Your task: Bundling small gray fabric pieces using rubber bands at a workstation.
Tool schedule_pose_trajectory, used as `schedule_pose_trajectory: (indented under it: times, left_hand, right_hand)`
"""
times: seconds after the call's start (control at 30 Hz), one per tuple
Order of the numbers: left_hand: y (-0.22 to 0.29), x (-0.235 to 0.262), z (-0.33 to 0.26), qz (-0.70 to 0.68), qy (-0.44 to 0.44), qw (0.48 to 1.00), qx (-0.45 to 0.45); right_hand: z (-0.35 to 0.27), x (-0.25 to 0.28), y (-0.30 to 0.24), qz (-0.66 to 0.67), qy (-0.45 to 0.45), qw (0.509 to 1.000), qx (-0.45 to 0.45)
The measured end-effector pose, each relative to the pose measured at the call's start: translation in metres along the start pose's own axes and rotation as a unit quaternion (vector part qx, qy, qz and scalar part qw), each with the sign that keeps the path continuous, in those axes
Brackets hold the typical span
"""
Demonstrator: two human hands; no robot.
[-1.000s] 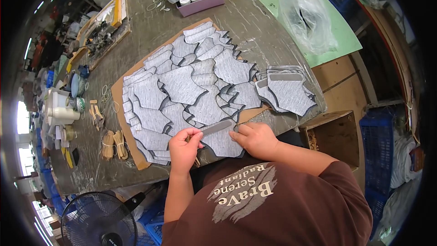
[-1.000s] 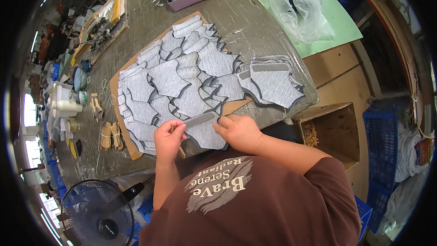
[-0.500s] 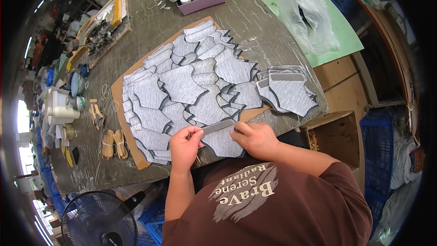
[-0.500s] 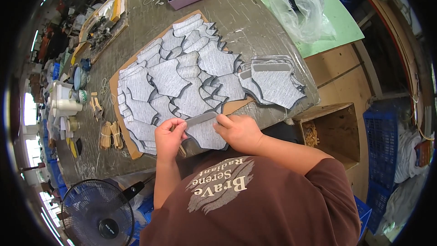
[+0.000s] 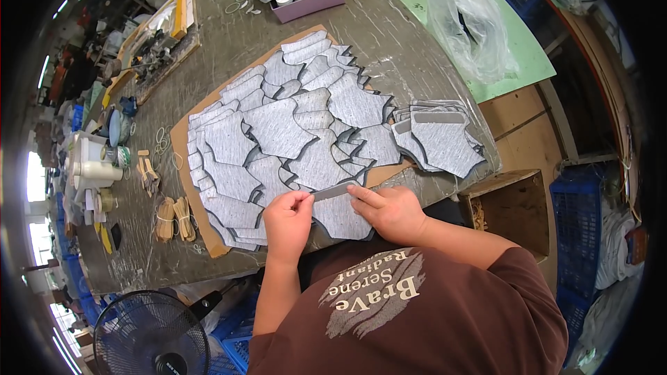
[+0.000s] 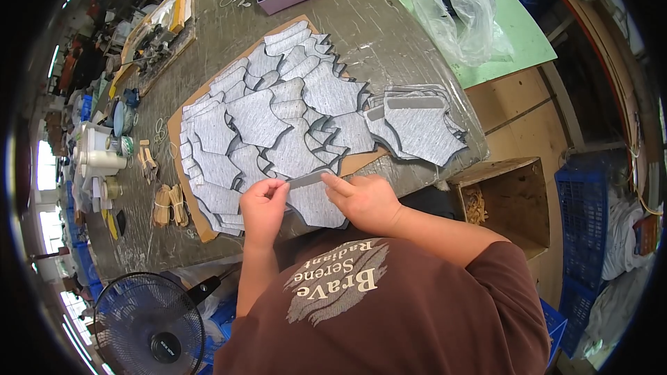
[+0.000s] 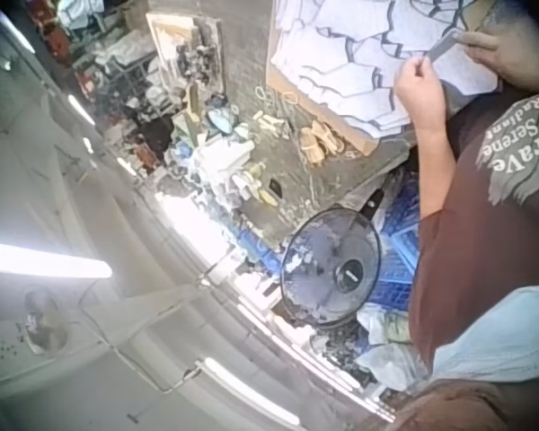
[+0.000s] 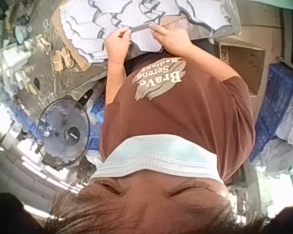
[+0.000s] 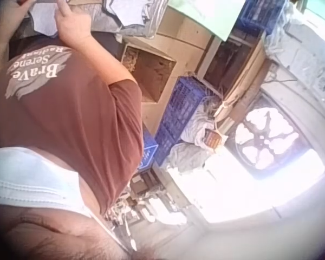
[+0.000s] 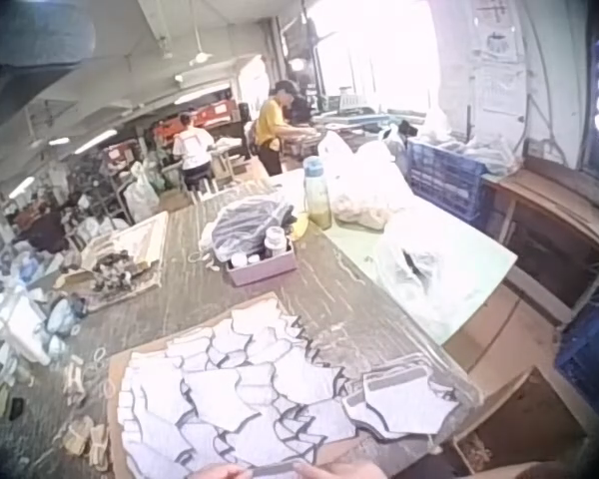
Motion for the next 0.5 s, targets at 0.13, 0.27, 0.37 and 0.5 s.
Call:
schedule_pose_trajectory:
  times: [0.13,0.27,0.37,0.5]
  left_hand:
    - [0.02,0.004,-0.008,0.116,0.033,0.988,-0.099]
    - [0.018,0.005,-0.018,-0.156,-0.026,0.987,-0.03]
    - [0.022,0.004,-0.027,-0.252,-0.077,0.964,0.018]
    - [0.036,0.0,-0.029,-0.236,-0.098,0.966,0.033]
  right_hand:
    - [-0.002,0.002,0.004,0.027,-0.011,0.999,-0.016]
    - [0.002,0.023,0.011,0.195,0.18,0.946,-0.185]
    - [0.007,0.029,0.015,0.344,0.062,0.899,-0.263]
    - [0.002,0.074,0.037,0.309,0.121,0.886,-0.324]
Point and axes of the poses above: each hand's wrist, its own z-axis towards the middle knuckle, its own x-axis out of the back of the hand, y = z × x, the point moved 4 cm from there along z, towards the middle knuckle, and after that the axes turned 12 degrees about x, right-handed, at the moved point
